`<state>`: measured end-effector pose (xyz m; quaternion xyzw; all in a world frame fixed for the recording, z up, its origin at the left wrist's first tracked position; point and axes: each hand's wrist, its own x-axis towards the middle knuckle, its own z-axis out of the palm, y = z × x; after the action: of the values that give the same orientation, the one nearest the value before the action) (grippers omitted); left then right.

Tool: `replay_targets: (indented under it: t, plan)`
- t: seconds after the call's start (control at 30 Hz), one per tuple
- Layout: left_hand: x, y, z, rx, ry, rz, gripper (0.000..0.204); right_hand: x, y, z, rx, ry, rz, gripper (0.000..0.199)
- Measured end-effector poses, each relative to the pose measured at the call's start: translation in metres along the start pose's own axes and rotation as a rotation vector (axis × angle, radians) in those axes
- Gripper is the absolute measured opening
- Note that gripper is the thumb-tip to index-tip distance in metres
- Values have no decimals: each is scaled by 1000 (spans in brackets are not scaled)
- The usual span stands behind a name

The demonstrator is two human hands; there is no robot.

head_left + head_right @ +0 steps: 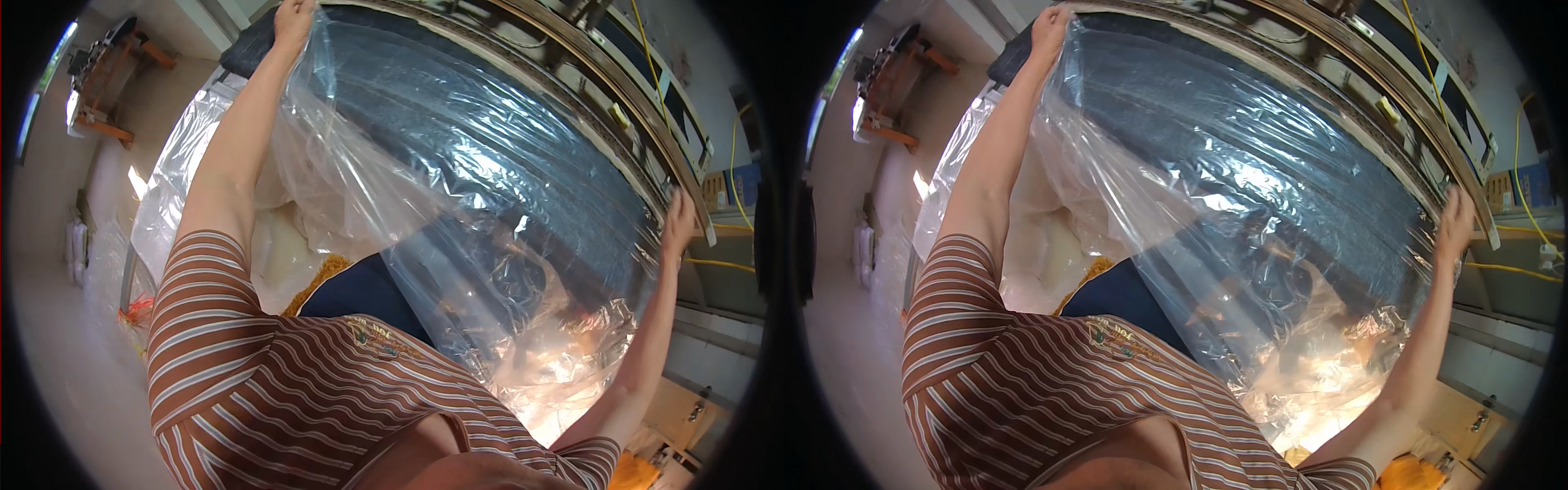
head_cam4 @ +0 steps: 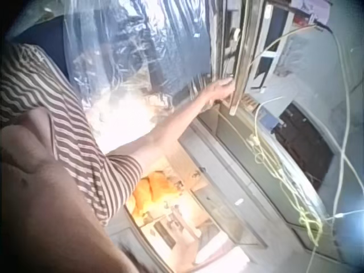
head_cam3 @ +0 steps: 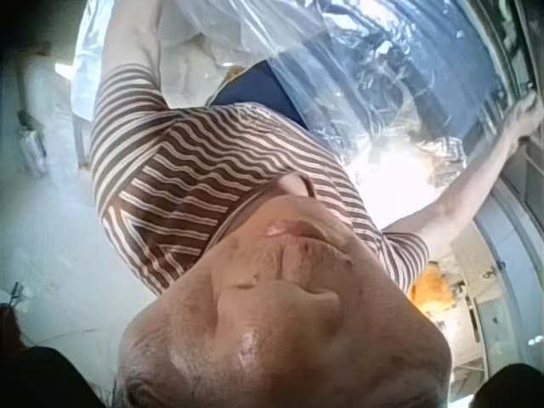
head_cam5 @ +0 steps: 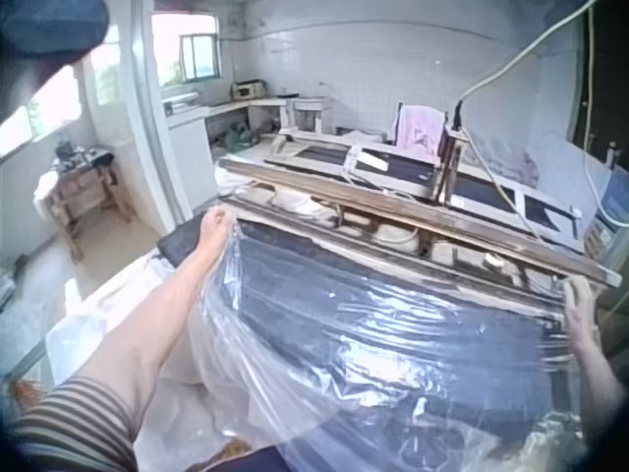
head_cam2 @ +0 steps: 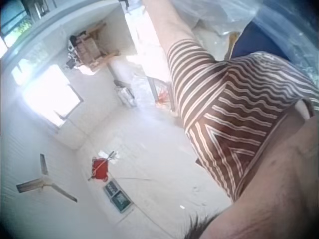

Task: Wrapping a large curved manufactured object in clear plastic film.

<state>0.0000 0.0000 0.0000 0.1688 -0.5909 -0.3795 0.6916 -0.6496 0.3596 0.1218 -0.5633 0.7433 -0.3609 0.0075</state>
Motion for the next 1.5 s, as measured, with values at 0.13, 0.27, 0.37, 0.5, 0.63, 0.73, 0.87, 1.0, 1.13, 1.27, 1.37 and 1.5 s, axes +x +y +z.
replay_targets:
  t: [0.13, 0.27, 0.37, 0.5, 0.63, 0.73, 0.87, 1.0, 1.13, 1.27, 1.37, 1.5]
  plan:
    - [9, 56, -6, 596, 144, -232, 18, -28, -190, 123, 706, -369, 80, 36]
    - [-3, 58, 7, 403, 194, -116, 12, -37, -323, 232, 1402, -839, 123, 47]
    - [2, 51, 22, 536, 227, -221, 15, -49, -391, 298, 1560, -837, 240, 46]
    - [1, 40, -23, 856, 230, -185, 22, -120, -427, 293, 1004, -1382, -99, 18]
    - [5, 40, 9, 820, 249, -144, 22, -174, -353, 233, 459, -1457, -457, 23]
    - [6, 46, -2, 894, 218, -149, 21, -176, -320, 157, 990, -1556, -149, 29]
    - [8, 62, 0, 964, 166, -157, 22, -191, -222, 46, 1015, -1266, 10, 26]
    - [13, 33, 19, 989, 135, -174, 35, -289, -40, -136, 795, -779, 181, 20]
    - [29, 12, -61, 916, 96, -126, 26, -345, -75, -110, 526, -342, 338, 23]
    - [70, 3, -110, 1142, -96, -72, 29, -392, -127, -55, 230, 74, 459, 33]
    - [87, -5, -87, 1243, -397, -242, 32, -402, 22, -232, -403, 47, 504, 28]
    - [-6, -27, 50, 884, -325, -139, 32, -315, -6, -418, -1043, 710, 539, 35]
